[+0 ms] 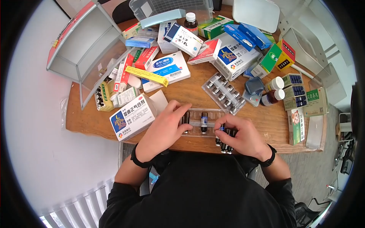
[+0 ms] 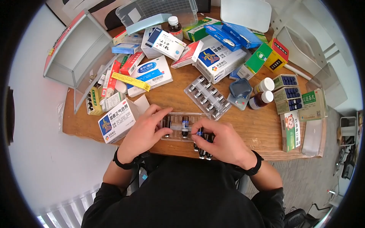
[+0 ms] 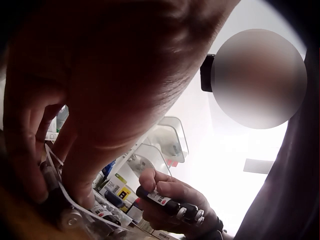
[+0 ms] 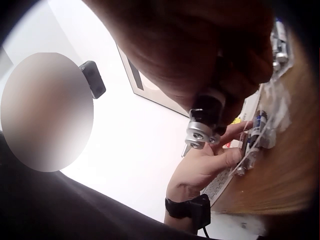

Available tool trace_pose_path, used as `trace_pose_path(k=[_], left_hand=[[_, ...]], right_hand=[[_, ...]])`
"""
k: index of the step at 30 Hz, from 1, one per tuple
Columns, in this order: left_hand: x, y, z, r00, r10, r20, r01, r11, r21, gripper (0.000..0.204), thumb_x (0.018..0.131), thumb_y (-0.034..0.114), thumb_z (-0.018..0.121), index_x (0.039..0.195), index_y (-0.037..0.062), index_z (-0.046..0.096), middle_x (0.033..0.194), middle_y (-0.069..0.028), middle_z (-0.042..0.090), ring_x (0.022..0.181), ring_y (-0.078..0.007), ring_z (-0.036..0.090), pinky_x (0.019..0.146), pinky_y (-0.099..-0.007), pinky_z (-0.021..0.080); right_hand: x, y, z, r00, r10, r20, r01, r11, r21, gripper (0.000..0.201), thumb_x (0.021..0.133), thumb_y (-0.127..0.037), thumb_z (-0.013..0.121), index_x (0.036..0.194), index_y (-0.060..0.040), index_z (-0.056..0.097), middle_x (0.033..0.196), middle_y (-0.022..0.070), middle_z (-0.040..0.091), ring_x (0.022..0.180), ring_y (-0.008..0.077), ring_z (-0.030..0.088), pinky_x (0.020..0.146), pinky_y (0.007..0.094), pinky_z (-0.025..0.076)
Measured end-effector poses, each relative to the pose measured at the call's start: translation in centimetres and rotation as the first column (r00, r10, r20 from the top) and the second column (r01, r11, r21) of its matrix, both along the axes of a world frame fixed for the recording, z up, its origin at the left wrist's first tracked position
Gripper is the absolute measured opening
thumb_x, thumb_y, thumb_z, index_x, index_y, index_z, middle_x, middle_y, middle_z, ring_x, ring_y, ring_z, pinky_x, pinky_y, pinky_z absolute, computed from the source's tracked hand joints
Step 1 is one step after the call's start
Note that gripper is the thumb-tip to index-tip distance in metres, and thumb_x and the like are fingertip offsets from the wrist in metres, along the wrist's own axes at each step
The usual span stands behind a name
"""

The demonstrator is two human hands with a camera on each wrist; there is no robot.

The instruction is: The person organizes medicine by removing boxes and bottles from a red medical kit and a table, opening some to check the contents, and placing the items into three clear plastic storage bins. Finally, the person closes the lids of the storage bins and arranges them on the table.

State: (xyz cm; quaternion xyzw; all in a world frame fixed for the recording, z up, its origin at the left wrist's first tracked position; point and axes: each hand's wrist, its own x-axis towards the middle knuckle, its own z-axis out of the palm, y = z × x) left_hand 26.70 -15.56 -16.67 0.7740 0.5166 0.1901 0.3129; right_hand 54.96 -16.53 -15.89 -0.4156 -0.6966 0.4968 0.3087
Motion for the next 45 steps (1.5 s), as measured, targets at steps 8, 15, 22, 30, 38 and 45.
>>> trace_pose_path(k=[8, 15, 22, 30, 38, 45], left_hand=[[0.3, -0.2, 0.2, 1.0, 0.017, -0.002, -0.017, 1.0, 0.012, 0.063, 0.091, 0.018, 0.087, 0.147, 0.002, 0.062, 0.116, -0.0143, 0.062, 0.083, -0.0276, 0.069, 0.077, -0.0396, 0.057], [1.7, -0.7, 2.3, 0.912, 0.131, 0.388, -0.092, 0.989, -0.118, 0.057, 0.098, 0.01, 0.083, 0.148, 0.0009, 0.058, 0.118, -0.0119, 0.071, 0.09, -0.0178, 0.071, 0.079, -0.0318, 0.058], [1.3, 1.3, 1.1, 0.773, 0.127, 0.621, 0.221, 0.864, -0.452, 0.049, 0.1, 0.003, 0.081, 0.143, 0.0008, 0.057, 0.112, -0.0052, 0.072, 0.096, -0.0101, 0.069, 0.085, -0.0264, 0.058], [1.6, 1.2, 0.7, 0.8, 0.158, 0.579, 0.097, 0.918, -0.384, 0.036, 0.1, 0.005, 0.081, 0.13, 0.0011, 0.061, 0.109, -0.0038, 0.072, 0.097, -0.0104, 0.07, 0.083, -0.0264, 0.058], [2.6, 0.2, 1.3, 0.982, 0.069, 0.178, -0.044, 0.99, -0.137, 0.029, 0.097, 0.009, 0.083, 0.119, 0.0005, 0.065, 0.096, -0.0118, 0.073, 0.08, -0.0184, 0.072, 0.071, -0.033, 0.058], [3.2, -0.4, 1.9, 0.997, 0.019, -0.076, -0.008, 0.991, 0.136, 0.032, 0.091, 0.013, 0.084, 0.119, 0.0037, 0.071, 0.106, -0.0128, 0.066, 0.092, -0.0363, 0.071, 0.081, -0.0476, 0.057]], right_hand=[[-1.9, 1.8, 1.1, 0.993, 0.025, 0.119, -0.026, 1.0, 0.007, 0.017, 0.101, -0.015, 0.076, 0.115, -0.0086, 0.071, 0.078, 0.009, 0.071, 0.056, 0.0211, 0.055, 0.057, 0.0366, 0.045], [-3.0, 2.7, 0.0, 0.997, 0.067, -0.04, -0.066, 0.997, 0.025, 0.017, 0.104, -0.013, 0.072, 0.119, -0.0068, 0.068, 0.087, 0.0086, 0.072, 0.07, 0.0184, 0.063, 0.067, 0.0352, 0.051], [-3.2, 3.0, 1.1, 0.986, 0.148, -0.078, -0.151, 0.988, -0.035, 0.026, 0.108, -0.008, 0.068, 0.133, -0.0053, 0.062, 0.107, 0.0105, 0.073, 0.091, 0.0205, 0.072, 0.084, 0.0362, 0.057], [-3.0, 3.4, 0.4, 0.992, 0.008, -0.13, -0.02, 0.996, -0.089, 0.027, 0.107, -0.012, 0.072, 0.131, -0.0055, 0.062, 0.095, 0.0107, 0.074, 0.083, 0.0187, 0.069, 0.078, 0.0354, 0.054], [-1.2, 4.5, -0.8, 0.993, -0.114, -0.012, 0.115, 0.988, 0.101, 0.021, 0.102, -0.016, 0.08, 0.113, -0.0023, 0.068, 0.087, 0.0115, 0.073, 0.076, 0.0224, 0.069, 0.073, 0.0374, 0.055], [-0.9, 4.3, -0.1, 0.992, -0.053, 0.118, 0.038, 0.991, 0.128, 0.022, 0.1, -0.02, 0.082, 0.103, -0.0013, 0.071, 0.085, 0.0144, 0.076, 0.072, 0.0318, 0.072, 0.068, 0.0409, 0.056]])
